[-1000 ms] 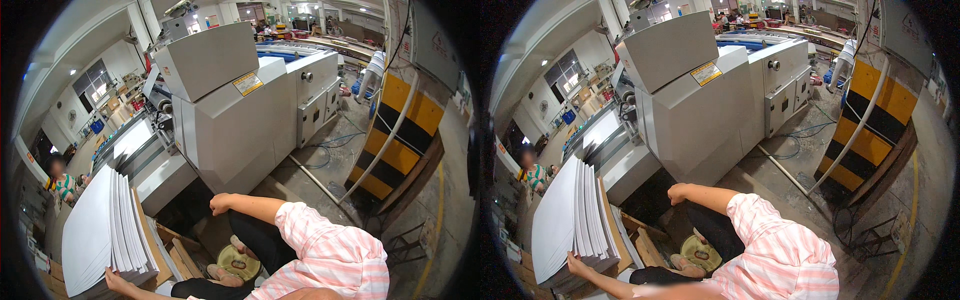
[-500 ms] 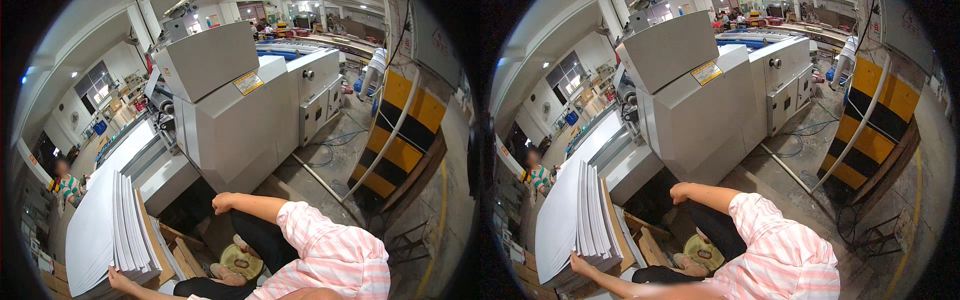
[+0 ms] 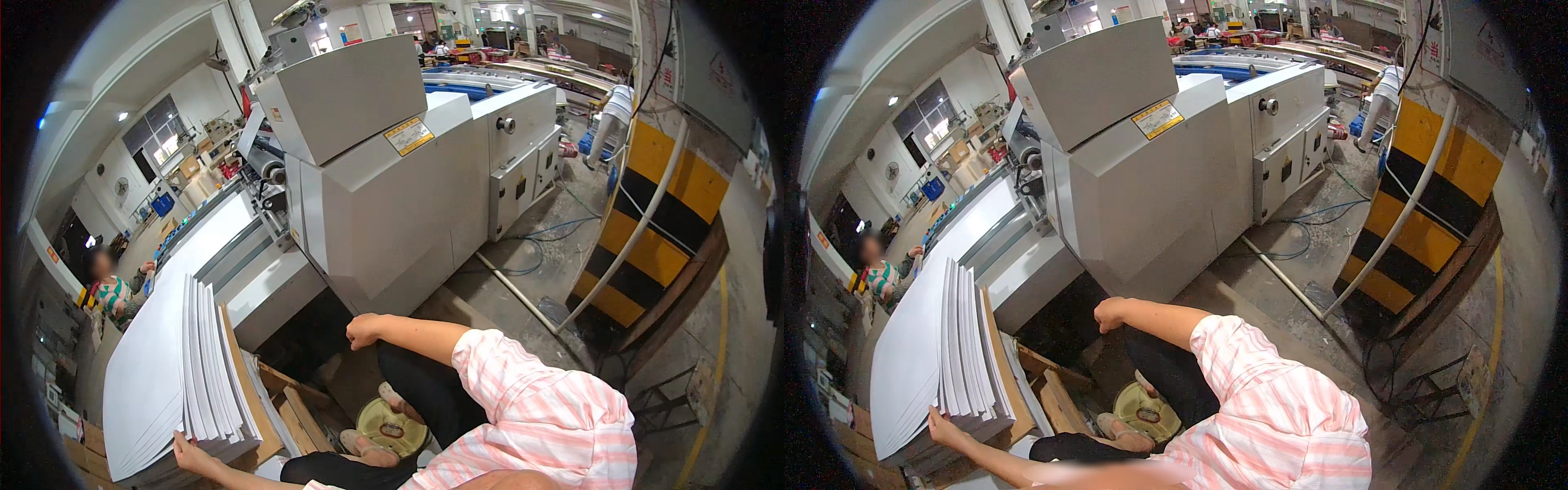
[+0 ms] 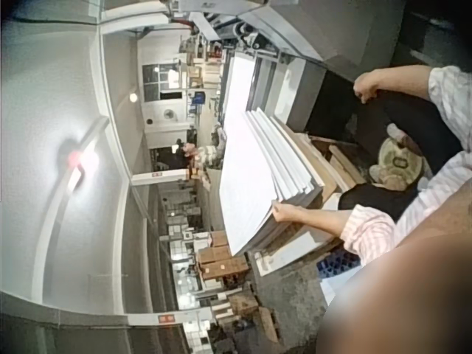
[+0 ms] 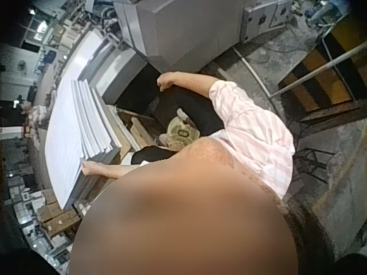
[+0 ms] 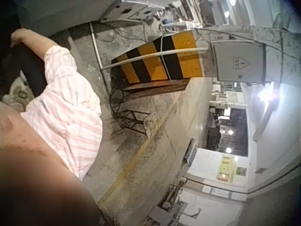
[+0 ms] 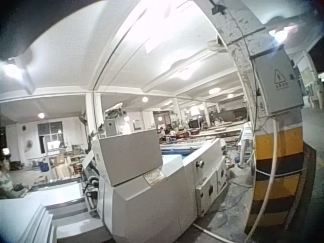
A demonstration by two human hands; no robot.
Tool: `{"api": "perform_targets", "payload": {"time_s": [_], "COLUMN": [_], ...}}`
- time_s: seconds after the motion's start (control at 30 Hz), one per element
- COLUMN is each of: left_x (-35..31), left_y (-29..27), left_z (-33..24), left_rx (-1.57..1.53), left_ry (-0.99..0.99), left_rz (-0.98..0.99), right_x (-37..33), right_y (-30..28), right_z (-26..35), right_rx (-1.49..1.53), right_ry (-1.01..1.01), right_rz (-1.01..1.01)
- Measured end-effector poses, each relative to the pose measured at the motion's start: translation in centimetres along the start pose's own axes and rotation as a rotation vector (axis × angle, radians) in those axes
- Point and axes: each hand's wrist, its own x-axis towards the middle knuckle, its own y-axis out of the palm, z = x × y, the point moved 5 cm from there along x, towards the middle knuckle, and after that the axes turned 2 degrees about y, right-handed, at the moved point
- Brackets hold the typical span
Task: The recorder is organizing and loading large stacks of white paper sheets into a large industrial printing or cutting machine.
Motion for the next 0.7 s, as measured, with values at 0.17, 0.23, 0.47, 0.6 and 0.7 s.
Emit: {"api": "perform_targets", "payload": {"time_s": [0.17, 0.23, 0.47, 0.6, 0.7], "left_x": [0.2, 0.3, 1.4, 1.4, 1.1], "left_y": [-0.1, -0.1, -0.3, -0.3, -0.7], "left_z": [0.1, 0.2, 1.8, 1.7, 1.4], "left_rx": [0.122, 0.151, 0.109, 0.112, 0.100], "left_ry": [0.017, 0.025, 0.016, -0.002, 0.024], "left_rz": [-0.004, -0.036, -0.007, 0.026, -0.015], "right_x": [-0.3, -0.4, -0.4, -0.3, -0.5], "right_y": [-0.2, -0.4, -0.1, -0.1, -0.4], "right_z": [0.5, 0.6, 0.3, 0.2, 0.9], "right_rx": [0.009, 0.017, 0.012, 0.014, 0.017], "right_ry": [-0.012, -0.004, -0.013, -0.028, -0.025], "right_rz": [-0.015, -0.017, -0.052, -0.068, -0.031]}}
